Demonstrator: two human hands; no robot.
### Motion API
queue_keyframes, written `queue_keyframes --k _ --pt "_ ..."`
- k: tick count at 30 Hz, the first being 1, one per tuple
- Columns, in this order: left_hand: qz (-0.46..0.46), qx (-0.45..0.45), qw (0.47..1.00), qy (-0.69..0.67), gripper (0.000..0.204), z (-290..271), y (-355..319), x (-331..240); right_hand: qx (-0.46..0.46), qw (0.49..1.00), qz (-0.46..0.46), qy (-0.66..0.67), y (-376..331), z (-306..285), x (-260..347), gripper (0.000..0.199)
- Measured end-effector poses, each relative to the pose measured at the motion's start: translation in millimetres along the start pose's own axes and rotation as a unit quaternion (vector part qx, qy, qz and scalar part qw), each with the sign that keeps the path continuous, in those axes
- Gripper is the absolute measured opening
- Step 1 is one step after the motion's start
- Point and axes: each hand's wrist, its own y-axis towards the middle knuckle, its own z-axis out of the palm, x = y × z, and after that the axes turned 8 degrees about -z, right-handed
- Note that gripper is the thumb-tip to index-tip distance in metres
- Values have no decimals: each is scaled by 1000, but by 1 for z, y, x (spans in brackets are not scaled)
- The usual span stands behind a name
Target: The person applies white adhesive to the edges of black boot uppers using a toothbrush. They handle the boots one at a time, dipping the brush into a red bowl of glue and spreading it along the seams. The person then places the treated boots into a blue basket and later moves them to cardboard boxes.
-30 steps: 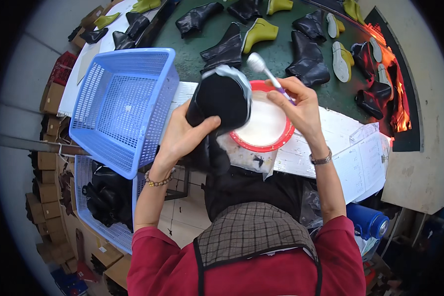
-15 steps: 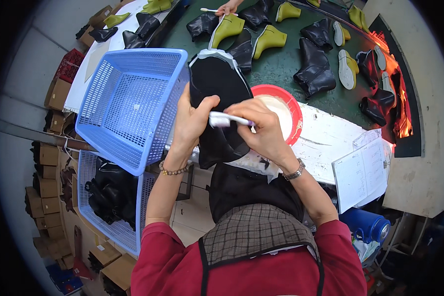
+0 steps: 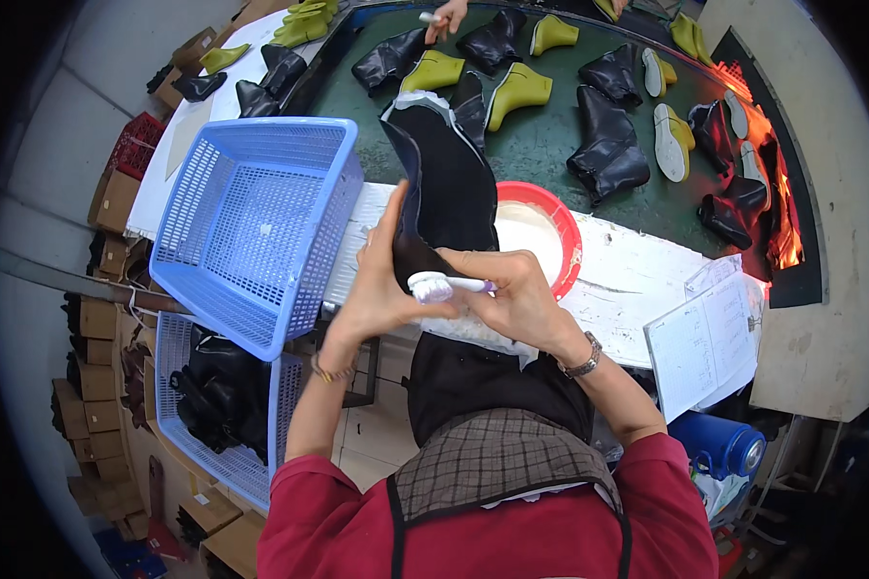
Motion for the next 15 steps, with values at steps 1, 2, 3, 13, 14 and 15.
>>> queue_keyframes --k 1,2,3,13,14,15 --pt "16 -29 998 49 124 7 -3 1 7 1000 13 8 1 -2 4 38" --pt "30 -59 993 99 123 13 -5 2 -15 1000 -17 5 -4 2 -5 36" --pt "34 -80 993 77 120 18 -7 3 -15 1000 -13 21 -6 1 -4 36" --pt "76 -112 987 86 102 21 -17 19 -73 910 92 -398 -32 -78 -15 22" --pt "77 -96 989 85 104 20 -17 16 -41 854 103 -509 -38 -84 -21 21" --pt "79 -78 990 85 107 20 -15 11 -3 834 87 -545 -46 -91 -32 20"
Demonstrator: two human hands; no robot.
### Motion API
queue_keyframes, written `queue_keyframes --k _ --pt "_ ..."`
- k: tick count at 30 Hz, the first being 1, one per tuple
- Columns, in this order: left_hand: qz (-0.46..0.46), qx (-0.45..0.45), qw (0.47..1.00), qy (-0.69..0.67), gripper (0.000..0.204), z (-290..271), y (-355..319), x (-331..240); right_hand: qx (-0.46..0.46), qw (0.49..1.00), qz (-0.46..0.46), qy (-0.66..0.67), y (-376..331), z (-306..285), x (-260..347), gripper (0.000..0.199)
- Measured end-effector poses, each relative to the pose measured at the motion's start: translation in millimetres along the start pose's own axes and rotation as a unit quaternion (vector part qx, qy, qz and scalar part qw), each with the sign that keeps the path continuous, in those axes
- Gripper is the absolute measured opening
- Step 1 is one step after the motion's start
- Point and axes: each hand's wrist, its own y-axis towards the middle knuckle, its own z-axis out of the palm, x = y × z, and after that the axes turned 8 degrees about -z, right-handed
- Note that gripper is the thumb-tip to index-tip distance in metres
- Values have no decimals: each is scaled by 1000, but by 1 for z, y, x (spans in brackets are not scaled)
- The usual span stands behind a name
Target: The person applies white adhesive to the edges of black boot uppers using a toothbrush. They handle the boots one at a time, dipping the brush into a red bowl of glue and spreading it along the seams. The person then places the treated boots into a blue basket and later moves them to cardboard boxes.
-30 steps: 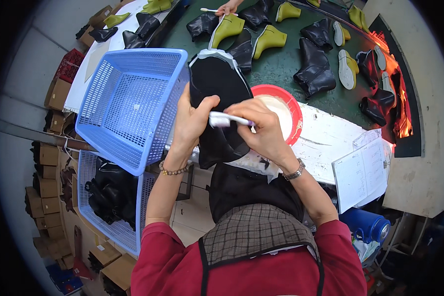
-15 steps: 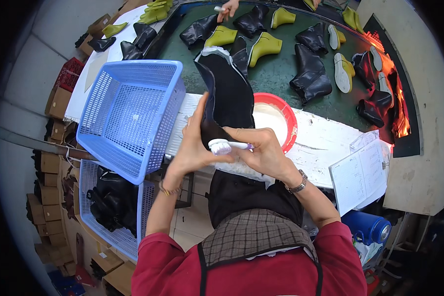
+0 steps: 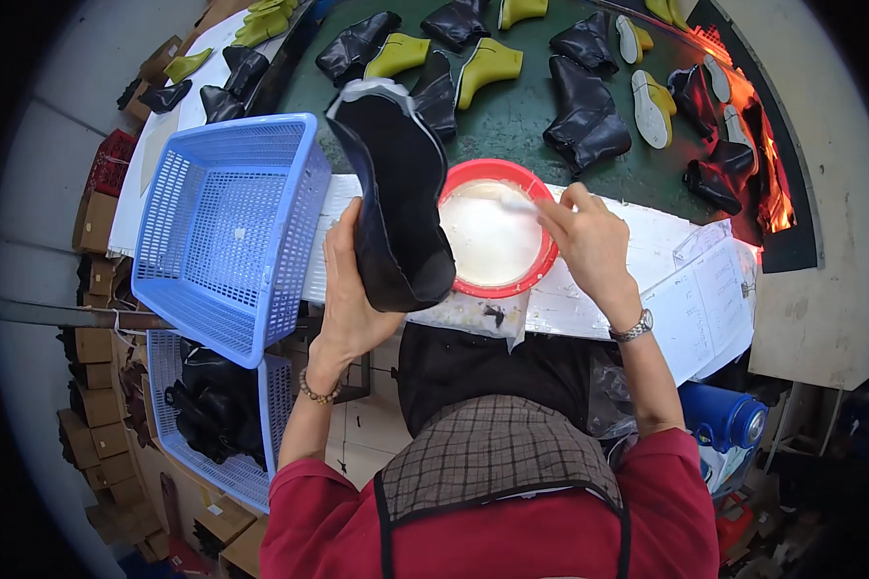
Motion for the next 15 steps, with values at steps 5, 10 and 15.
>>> queue_keyframes --k 5,10,15 --pt "4 59 997 42 109 -9 -1 -17 -28 998 -4 64 -7 3 -11 15" --pt "27 85 994 55 106 -8 -1 -22 -123 913 65 383 -5 -25 -4 11" --pt "87 121 988 33 102 -6 -6 -28 -123 927 48 351 -3 -25 -16 10"
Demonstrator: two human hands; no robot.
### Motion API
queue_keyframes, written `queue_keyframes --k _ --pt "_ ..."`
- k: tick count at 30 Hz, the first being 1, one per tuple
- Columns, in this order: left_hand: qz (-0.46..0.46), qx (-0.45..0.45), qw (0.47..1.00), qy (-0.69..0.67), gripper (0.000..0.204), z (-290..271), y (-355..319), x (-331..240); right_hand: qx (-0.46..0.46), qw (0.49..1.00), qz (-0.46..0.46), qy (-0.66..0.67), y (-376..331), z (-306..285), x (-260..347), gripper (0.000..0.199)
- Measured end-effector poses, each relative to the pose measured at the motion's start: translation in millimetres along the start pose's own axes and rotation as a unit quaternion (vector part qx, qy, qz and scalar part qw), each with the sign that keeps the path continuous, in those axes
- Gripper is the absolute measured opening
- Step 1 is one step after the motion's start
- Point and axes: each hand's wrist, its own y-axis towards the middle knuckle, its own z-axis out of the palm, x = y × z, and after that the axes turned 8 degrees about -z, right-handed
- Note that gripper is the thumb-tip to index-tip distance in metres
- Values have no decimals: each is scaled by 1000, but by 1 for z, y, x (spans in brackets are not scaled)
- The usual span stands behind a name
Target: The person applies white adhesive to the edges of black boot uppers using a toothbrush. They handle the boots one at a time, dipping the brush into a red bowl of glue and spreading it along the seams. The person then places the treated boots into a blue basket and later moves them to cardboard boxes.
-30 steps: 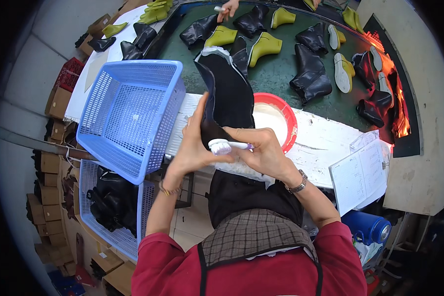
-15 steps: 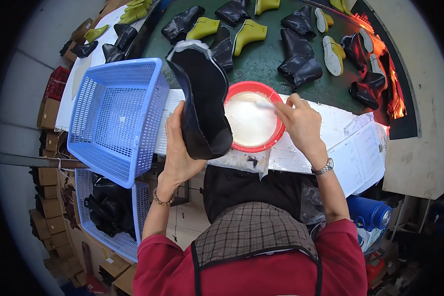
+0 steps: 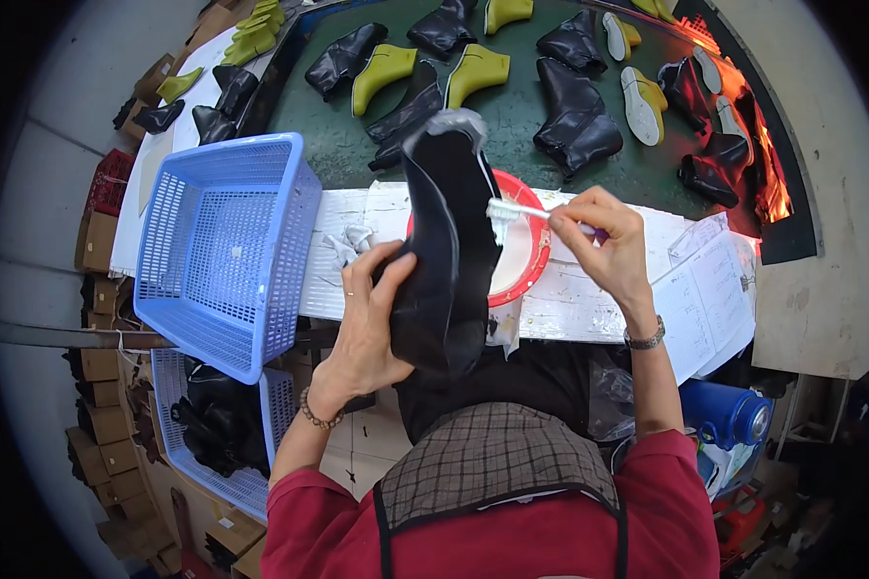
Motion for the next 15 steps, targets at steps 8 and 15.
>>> queue_keyframes --k 8,15 --pt "1 -10 1000 -17 100 1 3 -2 -62 989 -119 -61 19 7 -19 19" --pt "-38 -24 998 49 100 0 11 5 8 995 28 94 -18 17 17 15"
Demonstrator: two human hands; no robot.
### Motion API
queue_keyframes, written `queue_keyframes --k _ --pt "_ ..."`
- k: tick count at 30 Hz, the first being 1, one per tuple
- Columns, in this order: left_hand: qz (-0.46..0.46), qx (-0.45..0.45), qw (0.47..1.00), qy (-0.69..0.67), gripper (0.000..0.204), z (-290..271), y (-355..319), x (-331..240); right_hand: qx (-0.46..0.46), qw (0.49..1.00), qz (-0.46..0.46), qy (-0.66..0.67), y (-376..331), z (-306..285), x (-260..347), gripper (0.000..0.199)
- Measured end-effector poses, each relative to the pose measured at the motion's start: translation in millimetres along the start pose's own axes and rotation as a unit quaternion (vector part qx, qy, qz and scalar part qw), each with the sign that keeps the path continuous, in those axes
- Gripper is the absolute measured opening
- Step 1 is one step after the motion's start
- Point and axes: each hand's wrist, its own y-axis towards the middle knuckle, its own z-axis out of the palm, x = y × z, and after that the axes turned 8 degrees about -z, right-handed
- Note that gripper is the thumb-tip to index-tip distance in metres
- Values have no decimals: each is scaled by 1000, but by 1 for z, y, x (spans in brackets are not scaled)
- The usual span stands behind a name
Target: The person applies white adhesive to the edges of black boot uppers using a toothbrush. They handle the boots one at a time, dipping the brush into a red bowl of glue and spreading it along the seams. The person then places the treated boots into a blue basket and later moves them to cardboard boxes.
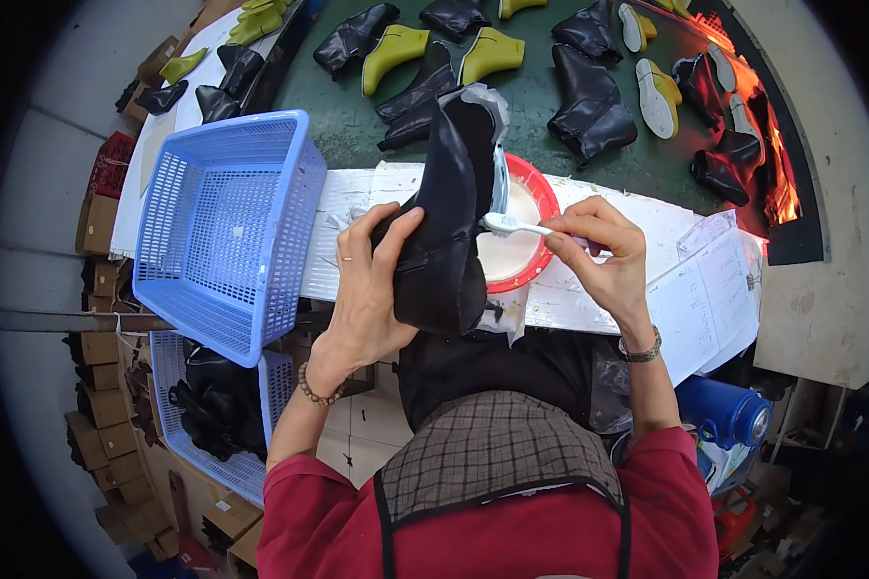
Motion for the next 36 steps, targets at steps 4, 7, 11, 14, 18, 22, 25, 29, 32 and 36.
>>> queue_keyframes --k 4,7,11,14,18,22,25,29,32,36 --pt "3 18 1000 17 103 0 6 -5 -7 999 -9 -39 7 -3 -4 15" --pt "-11 31 999 28 105 -4 12 -8 -31 995 -78 -53 12 0 -6 14" --pt "-27 34 999 3 105 -6 15 -5 47 999 -7 -7 9 -3 11 10" --pt "-16 33 999 -30 105 -4 16 -5 6 999 26 -33 11 -2 -6 10" --pt "-16 53 998 -13 104 -6 19 -5 -17 998 -5 -68 17 -2 -8 14" --pt "-12 39 999 -27 104 -8 26 -2 -17 994 -107 -16 16 2 -8 20" --pt "-8 5 999 -49 104 -7 28 2 16 991 -130 -37 12 0 -5 26" --pt "-12 -36 997 -66 103 -5 32 4 34 988 -132 -65 3 2 -3 22" --pt "1 -63 998 -29 102 -3 34 11 73 994 -81 -4 -3 4 6 21" --pt "11 -47 999 -6 99 0 29 10 53 997 -48 0 2 9 18 18"
